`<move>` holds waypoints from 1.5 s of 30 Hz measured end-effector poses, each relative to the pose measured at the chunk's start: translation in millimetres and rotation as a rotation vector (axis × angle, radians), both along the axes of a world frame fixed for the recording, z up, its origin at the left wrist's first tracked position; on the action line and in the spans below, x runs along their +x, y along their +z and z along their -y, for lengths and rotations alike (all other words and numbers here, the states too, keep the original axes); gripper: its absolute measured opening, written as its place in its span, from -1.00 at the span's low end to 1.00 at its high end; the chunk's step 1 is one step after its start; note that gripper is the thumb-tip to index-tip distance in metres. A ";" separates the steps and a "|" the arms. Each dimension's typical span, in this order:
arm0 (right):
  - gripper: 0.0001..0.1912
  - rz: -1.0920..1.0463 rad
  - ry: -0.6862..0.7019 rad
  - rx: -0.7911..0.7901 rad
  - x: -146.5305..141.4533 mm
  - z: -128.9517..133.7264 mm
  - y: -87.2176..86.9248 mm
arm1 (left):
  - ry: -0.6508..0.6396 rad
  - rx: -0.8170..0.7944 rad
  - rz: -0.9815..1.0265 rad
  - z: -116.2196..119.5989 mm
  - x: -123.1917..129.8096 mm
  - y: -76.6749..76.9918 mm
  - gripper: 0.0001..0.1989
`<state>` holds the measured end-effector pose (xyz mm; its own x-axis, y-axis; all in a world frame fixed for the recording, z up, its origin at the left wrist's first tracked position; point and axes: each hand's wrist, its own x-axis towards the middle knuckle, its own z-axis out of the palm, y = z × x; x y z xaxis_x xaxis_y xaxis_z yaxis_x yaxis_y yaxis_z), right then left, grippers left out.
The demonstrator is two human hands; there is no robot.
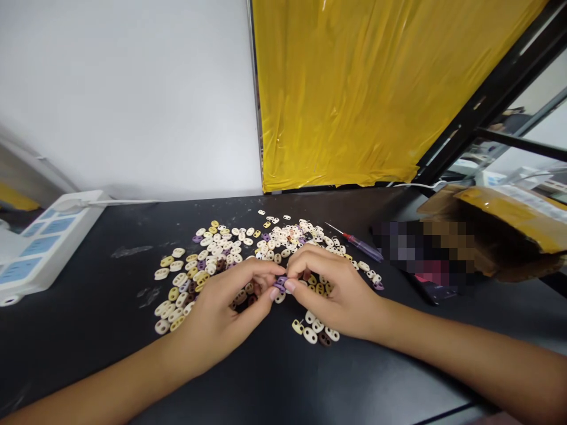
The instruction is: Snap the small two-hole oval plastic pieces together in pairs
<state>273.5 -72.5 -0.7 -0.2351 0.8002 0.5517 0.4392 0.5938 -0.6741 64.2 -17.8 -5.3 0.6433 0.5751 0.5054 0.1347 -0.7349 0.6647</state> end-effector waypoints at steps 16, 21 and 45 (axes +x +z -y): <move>-0.84 -0.092 0.132 -0.142 1.3 0.0 2.6 | -0.106 0.079 0.056 -1.8 -0.2 4.5 -0.70; -0.85 -0.057 0.107 -0.159 1.2 2.5 0.2 | -0.088 0.083 0.084 -2.8 0.8 3.1 -0.75; -0.81 0.321 0.141 0.169 4.6 4.7 -2.2 | -0.118 0.105 0.074 2.1 -1.4 1.1 -0.80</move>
<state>278.1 -77.2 -2.9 -0.5184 0.6518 0.5535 0.5181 0.7544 -0.4031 62.7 -19.8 -4.2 0.6618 0.4396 0.6073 -0.0031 -0.8084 0.5886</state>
